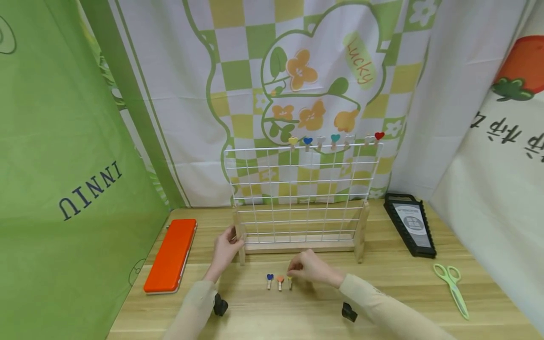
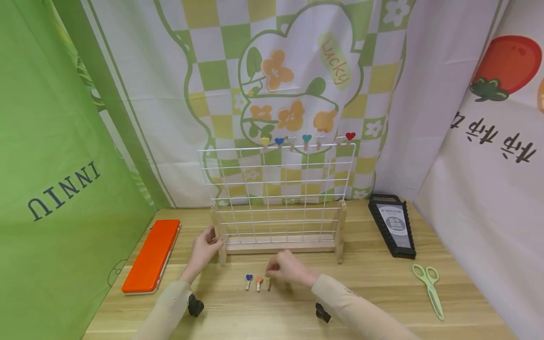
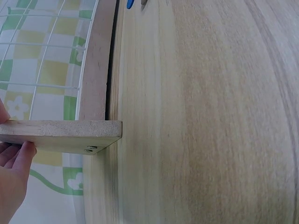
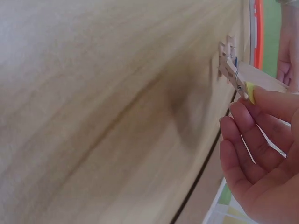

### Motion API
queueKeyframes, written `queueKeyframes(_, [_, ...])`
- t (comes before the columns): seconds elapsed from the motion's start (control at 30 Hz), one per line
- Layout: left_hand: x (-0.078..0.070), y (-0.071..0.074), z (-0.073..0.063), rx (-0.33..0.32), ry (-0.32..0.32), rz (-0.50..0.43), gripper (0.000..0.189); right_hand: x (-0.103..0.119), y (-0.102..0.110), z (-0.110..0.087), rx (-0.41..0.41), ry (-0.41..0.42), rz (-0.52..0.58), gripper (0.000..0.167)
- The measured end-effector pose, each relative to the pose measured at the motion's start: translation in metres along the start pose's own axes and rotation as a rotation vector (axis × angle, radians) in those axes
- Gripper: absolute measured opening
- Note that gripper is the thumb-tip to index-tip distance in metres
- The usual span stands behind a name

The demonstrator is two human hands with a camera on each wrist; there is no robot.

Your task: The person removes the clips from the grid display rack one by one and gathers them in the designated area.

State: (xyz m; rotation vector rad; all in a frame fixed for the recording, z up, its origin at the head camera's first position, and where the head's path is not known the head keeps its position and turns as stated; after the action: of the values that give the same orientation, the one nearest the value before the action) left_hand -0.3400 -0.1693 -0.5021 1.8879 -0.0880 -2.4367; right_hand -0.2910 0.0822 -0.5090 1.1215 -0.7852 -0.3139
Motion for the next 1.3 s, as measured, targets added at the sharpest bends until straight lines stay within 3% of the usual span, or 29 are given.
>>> queueKeyframes(0.2, [0.019, 0.002, 0.006, -0.018, -0.006, 0.004, 0.049, -0.001, -0.007, 0.0, 0.032, -0.021, 0.023, 0.008])
queueKeyframes(0.47, [0.02, 0.003, 0.005, -0.019, -0.024, -0.006, 0.048, -0.007, -0.012, 0.003, 0.077, -0.075, 0.043, 0.009])
queueKeyframes(0.9, [0.021, 0.002, 0.008, -0.018, -0.023, -0.018, 0.05, -0.009, -0.008, 0.006, 0.094, -0.073, 0.023, 0.006])
queueKeyframes(1.1, [0.021, 0.003, 0.007, -0.013, -0.031, 0.01, 0.05, -0.005, 0.014, 0.009, 0.082, -0.062, -0.006, 0.009])
queueKeyframes(1.3, [0.023, 0.005, 0.007, -0.023, -0.02, 0.006, 0.051, 0.016, 0.066, 0.022, -0.016, 0.035, -0.071, 0.011])
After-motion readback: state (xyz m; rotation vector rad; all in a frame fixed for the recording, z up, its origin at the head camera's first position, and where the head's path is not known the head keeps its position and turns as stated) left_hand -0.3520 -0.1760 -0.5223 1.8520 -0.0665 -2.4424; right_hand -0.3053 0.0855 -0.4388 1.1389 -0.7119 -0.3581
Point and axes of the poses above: each hand's wrist, its own z-axis towards the middle knuckle, its own y-axis out of the back of the hand, x = y × z, the point moved 4 cm from there along z, towards the middle knuckle, and after that the axes turned 11 degrees about -z, right-handed, at the moved point
